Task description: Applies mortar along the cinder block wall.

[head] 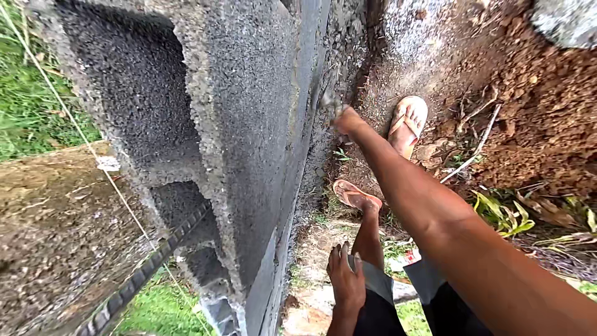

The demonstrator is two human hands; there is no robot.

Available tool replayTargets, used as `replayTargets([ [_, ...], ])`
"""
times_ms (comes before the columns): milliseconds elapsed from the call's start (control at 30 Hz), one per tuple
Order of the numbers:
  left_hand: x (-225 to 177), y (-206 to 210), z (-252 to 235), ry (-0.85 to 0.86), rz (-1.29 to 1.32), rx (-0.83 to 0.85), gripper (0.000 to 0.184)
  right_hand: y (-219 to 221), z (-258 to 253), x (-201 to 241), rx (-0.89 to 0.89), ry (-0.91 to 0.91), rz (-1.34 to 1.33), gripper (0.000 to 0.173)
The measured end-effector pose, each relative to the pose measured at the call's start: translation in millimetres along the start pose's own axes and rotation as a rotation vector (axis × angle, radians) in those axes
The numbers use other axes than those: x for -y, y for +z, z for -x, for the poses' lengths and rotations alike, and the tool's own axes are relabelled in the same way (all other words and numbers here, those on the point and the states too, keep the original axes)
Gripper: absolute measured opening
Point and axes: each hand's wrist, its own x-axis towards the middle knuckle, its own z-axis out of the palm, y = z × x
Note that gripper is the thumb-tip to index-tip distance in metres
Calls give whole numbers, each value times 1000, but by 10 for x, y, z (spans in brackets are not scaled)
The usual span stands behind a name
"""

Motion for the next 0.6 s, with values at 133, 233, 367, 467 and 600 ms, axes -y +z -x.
replayTargets([
  [133,50,18,-11,11,13,-9,50,-240,165,144,-252,-102,-121,55],
  [233,57,3,-13,4,13,-16,50,130,321,59,-200,-80,-66,59],
  [367,26,-5,1,34,-10,-13,49,508,320,-307,104,52,131,56],
  [467,90,25,20,17,3,0,50,280,460,-237,-73,-2,39,55],
  [600,151,47,3,12,43,-25,49,194,554,-16,-284,-100,-83,53],
])
